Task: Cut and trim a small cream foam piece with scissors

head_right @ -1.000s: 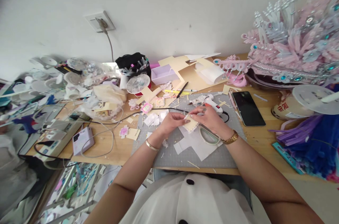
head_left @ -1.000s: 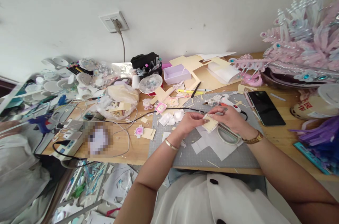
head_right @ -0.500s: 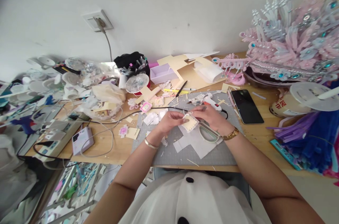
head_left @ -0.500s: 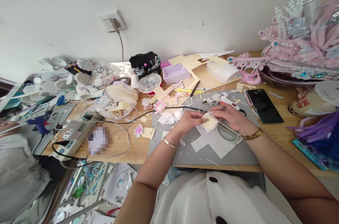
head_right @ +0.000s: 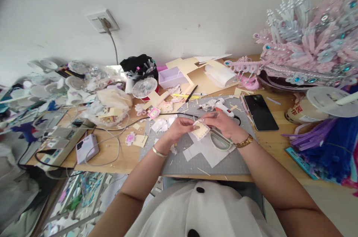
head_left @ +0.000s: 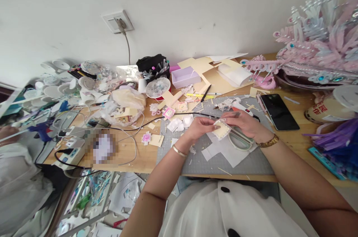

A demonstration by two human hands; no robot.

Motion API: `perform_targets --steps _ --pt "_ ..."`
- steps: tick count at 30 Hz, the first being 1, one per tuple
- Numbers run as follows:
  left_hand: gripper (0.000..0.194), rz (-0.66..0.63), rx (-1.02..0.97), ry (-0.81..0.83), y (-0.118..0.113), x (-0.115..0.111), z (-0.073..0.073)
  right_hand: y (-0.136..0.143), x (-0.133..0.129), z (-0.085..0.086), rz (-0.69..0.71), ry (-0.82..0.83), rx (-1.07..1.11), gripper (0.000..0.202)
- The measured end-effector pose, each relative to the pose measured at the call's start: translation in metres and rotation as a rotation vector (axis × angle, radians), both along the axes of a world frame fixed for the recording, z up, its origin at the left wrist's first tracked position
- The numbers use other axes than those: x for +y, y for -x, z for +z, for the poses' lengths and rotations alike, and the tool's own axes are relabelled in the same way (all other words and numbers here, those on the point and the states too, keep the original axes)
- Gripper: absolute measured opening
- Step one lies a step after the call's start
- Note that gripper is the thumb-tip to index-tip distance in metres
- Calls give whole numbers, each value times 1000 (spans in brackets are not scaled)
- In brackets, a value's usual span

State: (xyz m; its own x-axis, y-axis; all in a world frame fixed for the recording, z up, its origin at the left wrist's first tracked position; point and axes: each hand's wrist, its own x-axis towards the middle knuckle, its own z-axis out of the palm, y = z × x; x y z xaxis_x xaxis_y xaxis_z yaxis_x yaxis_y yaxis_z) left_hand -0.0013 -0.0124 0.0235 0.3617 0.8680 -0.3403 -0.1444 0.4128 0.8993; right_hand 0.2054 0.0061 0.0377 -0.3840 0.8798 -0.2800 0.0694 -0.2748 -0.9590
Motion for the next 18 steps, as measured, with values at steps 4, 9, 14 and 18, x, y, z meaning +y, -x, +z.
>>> perform_targets --steps 4,9,14,18 --pt "40 -11 5 10 0 0 1 0 -1 1 -14 -22 -8 28" --pt "40 5 -7 24 -1 0 3 1 -1 6 -57 -95 -79 33" --pt "41 114 8 31 1 2 3 -22 15 13 -334 -357 -346 27" --pt "40 202 7 -5 4 6 3 -58 28 15 -550 -500 -593 32"
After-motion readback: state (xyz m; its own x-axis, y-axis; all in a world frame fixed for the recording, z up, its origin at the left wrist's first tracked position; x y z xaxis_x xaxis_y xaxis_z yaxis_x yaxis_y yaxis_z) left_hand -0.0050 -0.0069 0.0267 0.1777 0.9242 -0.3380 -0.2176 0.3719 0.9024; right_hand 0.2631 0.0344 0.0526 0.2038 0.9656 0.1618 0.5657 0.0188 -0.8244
